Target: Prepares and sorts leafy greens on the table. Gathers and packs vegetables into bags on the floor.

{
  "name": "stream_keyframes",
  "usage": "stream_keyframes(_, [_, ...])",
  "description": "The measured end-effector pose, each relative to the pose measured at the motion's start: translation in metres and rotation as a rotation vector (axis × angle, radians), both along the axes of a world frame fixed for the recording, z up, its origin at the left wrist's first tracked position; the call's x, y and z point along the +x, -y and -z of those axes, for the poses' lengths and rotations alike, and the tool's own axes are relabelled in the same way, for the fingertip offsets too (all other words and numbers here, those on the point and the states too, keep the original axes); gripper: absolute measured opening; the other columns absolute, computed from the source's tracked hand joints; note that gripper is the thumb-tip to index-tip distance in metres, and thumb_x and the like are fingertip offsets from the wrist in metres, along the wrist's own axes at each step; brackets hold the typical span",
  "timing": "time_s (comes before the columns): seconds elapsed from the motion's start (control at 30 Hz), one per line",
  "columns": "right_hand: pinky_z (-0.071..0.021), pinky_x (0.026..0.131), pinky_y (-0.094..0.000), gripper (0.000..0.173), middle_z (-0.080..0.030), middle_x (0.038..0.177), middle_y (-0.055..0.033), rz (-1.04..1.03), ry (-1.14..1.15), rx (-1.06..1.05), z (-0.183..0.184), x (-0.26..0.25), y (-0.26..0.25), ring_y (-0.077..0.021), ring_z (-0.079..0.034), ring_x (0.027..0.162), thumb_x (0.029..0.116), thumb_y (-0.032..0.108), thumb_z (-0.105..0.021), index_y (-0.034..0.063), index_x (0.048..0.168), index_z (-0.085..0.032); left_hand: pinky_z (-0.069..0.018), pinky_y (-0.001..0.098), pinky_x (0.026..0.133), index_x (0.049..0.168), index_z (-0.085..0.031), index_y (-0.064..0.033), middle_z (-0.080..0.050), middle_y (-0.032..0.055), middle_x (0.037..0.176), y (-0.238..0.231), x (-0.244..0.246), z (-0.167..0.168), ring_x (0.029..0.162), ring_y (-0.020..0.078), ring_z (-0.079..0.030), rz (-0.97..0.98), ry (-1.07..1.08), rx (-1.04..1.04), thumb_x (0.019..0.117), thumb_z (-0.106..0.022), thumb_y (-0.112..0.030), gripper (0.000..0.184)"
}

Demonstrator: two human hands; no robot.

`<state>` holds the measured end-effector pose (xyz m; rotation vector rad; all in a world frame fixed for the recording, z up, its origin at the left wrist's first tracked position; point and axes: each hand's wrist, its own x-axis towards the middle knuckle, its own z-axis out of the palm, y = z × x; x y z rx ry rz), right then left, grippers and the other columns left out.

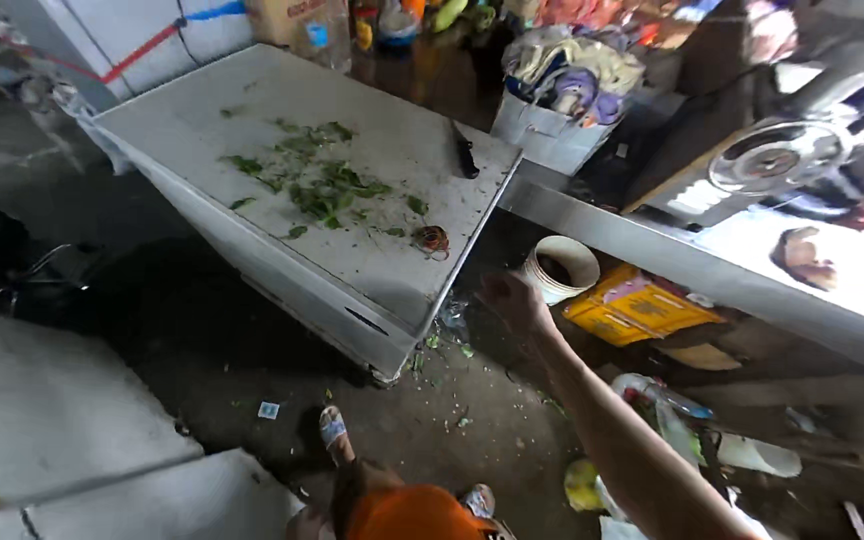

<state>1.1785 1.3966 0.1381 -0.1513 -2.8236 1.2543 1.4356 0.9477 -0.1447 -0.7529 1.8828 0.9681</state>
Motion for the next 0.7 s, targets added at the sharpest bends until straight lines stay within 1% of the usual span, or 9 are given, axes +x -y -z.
stream_keyframes(0.1, [-0.0549,0.097,-0.0539,0.065,-0.06,0.135,-0.0227,-0.011,-0.001,0.091,-0.016,-0.109,0.056,-0.0358,-0.065,0.115,0.0859,0.027,-0.084,0.0055,0.14,-0.057,-0.0476,0.0558,0.105,0.137,-0.058,0.0037,-0.061,0.0274,0.135,0.07,-0.079,-0.021,0.124,0.0404,-0.06,-0.213,-0.237,0.06,0.1065,-0.055,-0.026,0.043])
stream_keyframes(0.17, [-0.049,0.101,-0.0645,0.108,-0.04,0.153,-0.0292,0.009,0.157,0.243,-0.013,-0.172,0.079,-0.0486,-0.052,0.13,0.0717,0.033,-0.094,0.0108,0.159,-0.035,-0.0485,0.0569,0.103,0.141,-0.054,0.0041,-0.058,0.0285,0.137,0.118,-0.108,-0.037,0.123,0.0416,-0.06,-0.293,-0.323,0.111,0.1077,-0.052,-0.025,0.044])
stream_keyframes(0.23, [-0.0418,0.103,-0.073,0.135,-0.026,0.16,-0.0325,0.021,0.371,0.42,-0.01,-0.216,0.1,-0.0567,-0.039,0.138,0.0614,0.039,-0.099,0.0139,0.165,-0.016,-0.046,0.0545,0.108,0.145,-0.05,0.0022,-0.054,0.0252,0.144,0.163,-0.134,-0.079,0.13,0.0383,-0.056,-0.358,-0.263,0.095,0.1088,-0.05,-0.023,0.044])
stream_keyframes(0.27, [-0.0406,0.103,-0.0745,0.135,-0.027,0.159,-0.0354,0.013,0.442,0.478,-0.01,-0.233,0.111,-0.0586,-0.039,0.137,0.062,0.04,-0.099,0.0108,0.165,-0.017,-0.0434,0.0523,0.111,0.147,-0.047,0.003,-0.051,0.0246,0.148,0.182,-0.148,-0.105,0.134,0.037,-0.053,-0.354,-0.261,0.082,0.1097,-0.048,-0.023,0.046])
stream_keyframes(0.33, [-0.0468,0.098,-0.071,0.104,-0.045,0.146,-0.0346,-0.037,0.482,0.548,-0.005,-0.255,0.13,-0.0532,-0.052,0.127,0.0675,0.036,-0.097,0.0008,0.15,-0.044,-0.0561,0.0532,0.094,0.137,-0.054,0.0104,-0.061,0.0318,0.132,0.221,-0.146,-0.101,0.118,0.0422,-0.064,-0.301,-0.513,-0.006,0.1072,-0.051,-0.026,0.047])
stream_keyframes(0.4, [-0.051,0.093,-0.0661,0.055,-0.065,0.121,-0.0284,-0.097,0.427,0.49,0.002,-0.267,0.156,-0.0449,-0.065,0.11,0.0771,0.025,-0.091,-0.0029,0.119,-0.068,-0.0501,0.0538,0.102,0.146,-0.048,0.0031,-0.057,0.026,0.14,0.262,-0.159,-0.103,0.126,0.0378,-0.059,-0.279,-0.278,0.033,0.1094,-0.047,-0.028,0.048])
stream_keyframes(0.47, [-0.0525,0.094,-0.0638,0.038,-0.071,0.111,-0.0225,-0.13,0.383,0.375,0.007,-0.271,0.193,-0.0397,-0.069,0.104,0.0841,0.02,-0.083,0.0008,0.114,-0.07,-0.0499,0.0578,0.1,0.144,-0.051,0.0003,-0.059,0.0265,0.137,0.286,-0.162,-0.087,0.122,0.0403,-0.061,-0.321,-0.226,0.004,0.1085,-0.049,-0.025,0.044])
stream_keyframes(0.6, [-0.0514,0.1,-0.0607,0.045,-0.062,0.134,-0.0208,0.029,0.136,0.246,0.006,-0.256,0.242,-0.0388,-0.064,0.118,0.0933,0.02,-0.073,0.0097,0.136,-0.063,-0.0513,0.058,0.099,0.137,-0.056,0.0042,-0.061,0.0285,0.132,0.287,-0.19,-0.085,0.119,0.0402,-0.062,-0.365,-0.37,0.055,0.1066,-0.052,-0.023,0.041])
stream_keyframes(0.7, [-0.047,0.106,-0.0611,0.073,-0.046,0.152,-0.0227,0.318,-0.031,0.222,0.026,-0.216,0.247,-0.0425,-0.053,0.133,0.0932,0.044,-0.073,0.0108,0.152,-0.045,-0.0502,0.0569,0.101,0.132,-0.061,0.0062,-0.064,0.0286,0.125,0.267,-0.223,-0.098,0.116,0.0385,-0.063,-0.289,-0.553,0.068,0.1048,-0.056,-0.022,0.039])
